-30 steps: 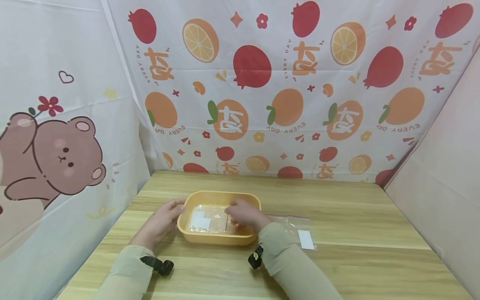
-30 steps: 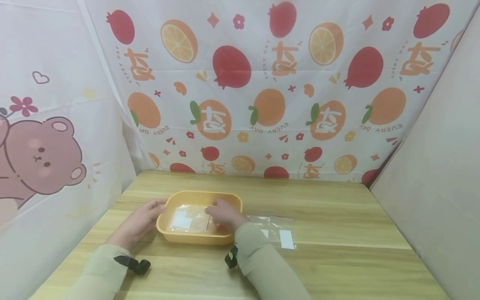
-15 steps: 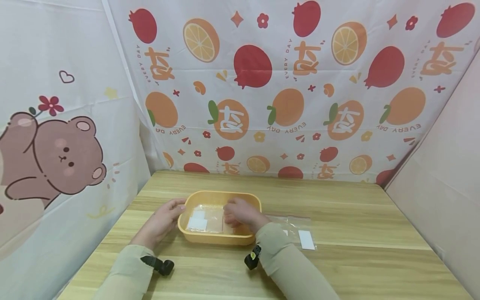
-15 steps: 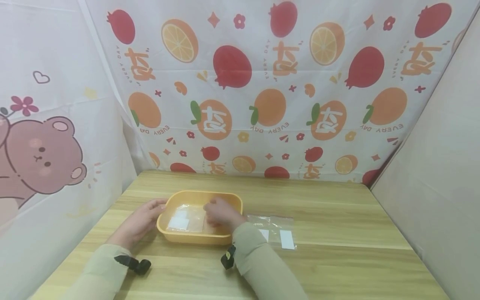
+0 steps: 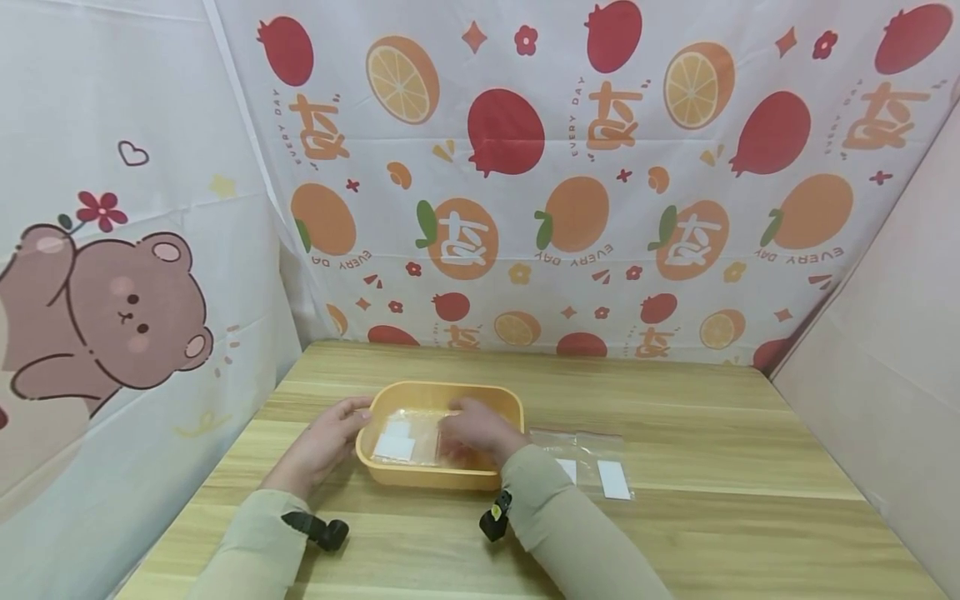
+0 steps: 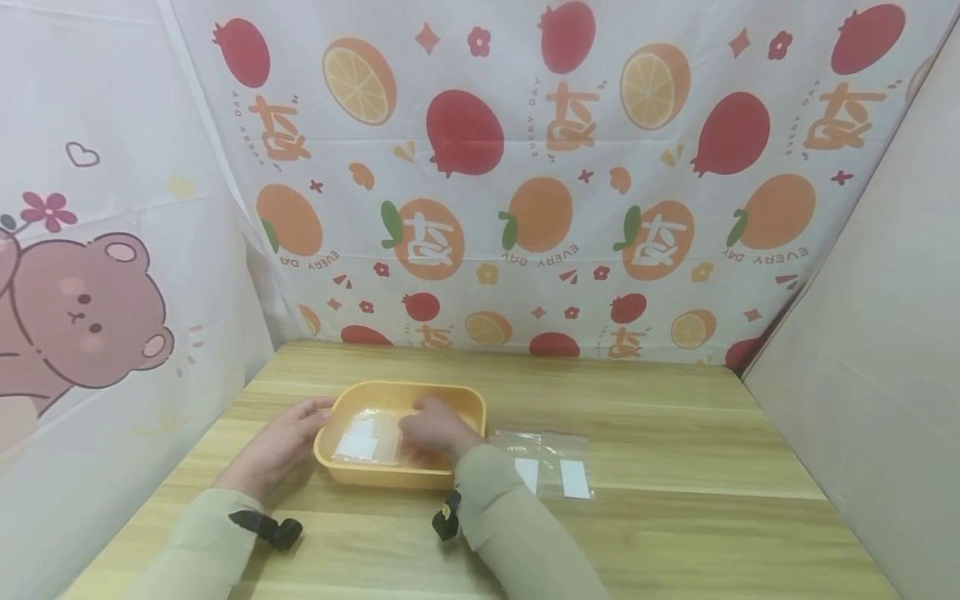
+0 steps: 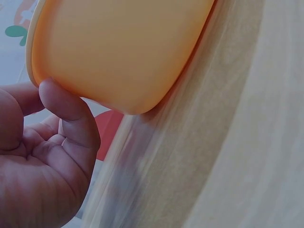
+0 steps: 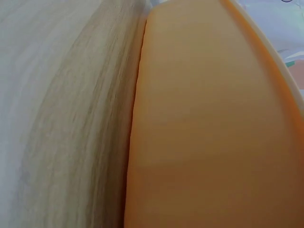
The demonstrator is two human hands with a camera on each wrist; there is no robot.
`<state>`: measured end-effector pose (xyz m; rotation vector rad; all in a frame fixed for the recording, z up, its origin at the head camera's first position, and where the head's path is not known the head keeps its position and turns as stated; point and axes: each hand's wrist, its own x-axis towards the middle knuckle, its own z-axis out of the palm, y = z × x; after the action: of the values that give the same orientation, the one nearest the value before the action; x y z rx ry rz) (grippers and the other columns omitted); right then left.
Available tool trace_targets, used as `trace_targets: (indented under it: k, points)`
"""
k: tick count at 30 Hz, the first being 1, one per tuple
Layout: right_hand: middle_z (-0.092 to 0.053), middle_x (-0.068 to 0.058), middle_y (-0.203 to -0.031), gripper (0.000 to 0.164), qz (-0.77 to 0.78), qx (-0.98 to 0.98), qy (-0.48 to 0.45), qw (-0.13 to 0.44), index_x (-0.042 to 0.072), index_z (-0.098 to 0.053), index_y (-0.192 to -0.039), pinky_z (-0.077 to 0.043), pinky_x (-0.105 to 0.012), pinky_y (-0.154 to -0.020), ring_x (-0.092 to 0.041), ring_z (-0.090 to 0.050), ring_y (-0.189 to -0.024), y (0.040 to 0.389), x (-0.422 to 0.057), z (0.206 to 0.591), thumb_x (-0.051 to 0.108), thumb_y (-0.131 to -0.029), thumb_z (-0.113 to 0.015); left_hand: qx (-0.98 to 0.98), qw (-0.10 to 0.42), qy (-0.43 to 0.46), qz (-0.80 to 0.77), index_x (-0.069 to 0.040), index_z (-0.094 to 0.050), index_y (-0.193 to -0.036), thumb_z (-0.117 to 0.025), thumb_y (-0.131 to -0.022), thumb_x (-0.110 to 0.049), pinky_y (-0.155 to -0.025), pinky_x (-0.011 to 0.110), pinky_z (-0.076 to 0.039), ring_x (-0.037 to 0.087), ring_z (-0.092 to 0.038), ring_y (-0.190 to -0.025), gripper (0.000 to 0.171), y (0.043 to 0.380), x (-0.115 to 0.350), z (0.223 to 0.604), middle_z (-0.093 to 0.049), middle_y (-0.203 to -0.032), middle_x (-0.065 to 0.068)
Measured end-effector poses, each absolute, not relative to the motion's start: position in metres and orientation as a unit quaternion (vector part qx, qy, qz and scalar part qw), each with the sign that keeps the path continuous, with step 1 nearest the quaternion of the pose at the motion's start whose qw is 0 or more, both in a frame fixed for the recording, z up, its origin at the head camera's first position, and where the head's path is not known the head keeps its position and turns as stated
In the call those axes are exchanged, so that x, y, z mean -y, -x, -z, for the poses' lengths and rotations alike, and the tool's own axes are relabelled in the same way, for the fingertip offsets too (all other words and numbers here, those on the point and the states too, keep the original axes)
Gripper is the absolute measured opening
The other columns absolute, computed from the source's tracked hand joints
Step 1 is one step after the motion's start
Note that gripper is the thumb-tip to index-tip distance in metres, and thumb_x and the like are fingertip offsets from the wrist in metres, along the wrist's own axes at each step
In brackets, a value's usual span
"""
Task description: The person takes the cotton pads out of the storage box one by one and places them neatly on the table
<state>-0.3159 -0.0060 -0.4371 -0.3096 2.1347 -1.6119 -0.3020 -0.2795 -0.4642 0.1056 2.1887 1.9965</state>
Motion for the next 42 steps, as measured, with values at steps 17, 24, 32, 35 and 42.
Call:
trace_targets:
  k: [17,24,32,35,42]
  points:
    - [-0.06,-0.007,-0.066,0.019,0.541,-0.803,0.141,0.208,0.004,-0.062,-0.07,-0.049,-0.027,-0.051,-0.017,-0.056,-0.056,0.313,0.02,0.449,0.0,-0.089,-0.062,-0.742,0.09,-0.037,-0.664,0.005,-0.032,-0.151,-0.046,-0.11,-0.023,-0.083,0.035,-0.058,0.024,-0.062,-0.111,0.052,0.301,0.28,0.463,-0.049,-0.141,0.029]
    - [-0.068,-0.006,-0.081,0.008,0.534,-0.803,0.154,0.216,0.004,-0.071,-0.085,-0.056,-0.032,-0.062,-0.019,-0.061,-0.067,0.31,0.016,0.445,-0.001,-0.08,-0.071,-0.747,0.09,-0.038,-0.657,0.006,-0.032,-0.151,-0.047,-0.11,-0.024,-0.083,0.035,-0.058,0.024,-0.062,-0.11,0.053,0.3,0.279,0.462,-0.049,-0.141,0.029]
    - [-0.067,-0.005,-0.078,0.008,0.515,-0.804,0.195,0.225,0.008,-0.07,-0.088,-0.056,-0.032,-0.062,-0.019,-0.063,-0.067,0.313,0.012,0.443,0.007,-0.084,-0.076,-0.745,0.088,-0.037,-0.66,0.006,-0.033,-0.15,-0.046,-0.11,-0.022,-0.083,0.034,-0.058,0.022,-0.063,-0.108,0.05,0.302,0.28,0.463,-0.05,-0.139,0.028]
    - [-0.066,-0.007,-0.077,0.008,0.507,-0.81,0.207,0.207,0.009,-0.067,-0.088,-0.055,-0.033,-0.059,-0.02,-0.064,-0.065,0.312,0.01,0.44,0.009,-0.087,-0.075,-0.745,0.088,-0.034,-0.661,0.005,-0.034,-0.15,-0.046,-0.11,-0.022,-0.082,0.035,-0.058,0.021,-0.064,-0.105,0.05,0.302,0.28,0.464,-0.053,-0.136,0.026]
    - [-0.062,-0.005,-0.081,0.016,0.502,-0.832,0.202,0.124,0.01,-0.06,-0.089,-0.051,-0.031,-0.058,-0.018,-0.061,-0.068,0.308,0.002,0.425,0.009,-0.083,-0.075,-0.746,0.086,-0.032,-0.66,0.005,-0.033,-0.151,-0.046,-0.11,-0.022,-0.082,0.035,-0.058,0.019,-0.065,-0.104,0.051,0.301,0.279,0.464,-0.055,-0.134,0.025]
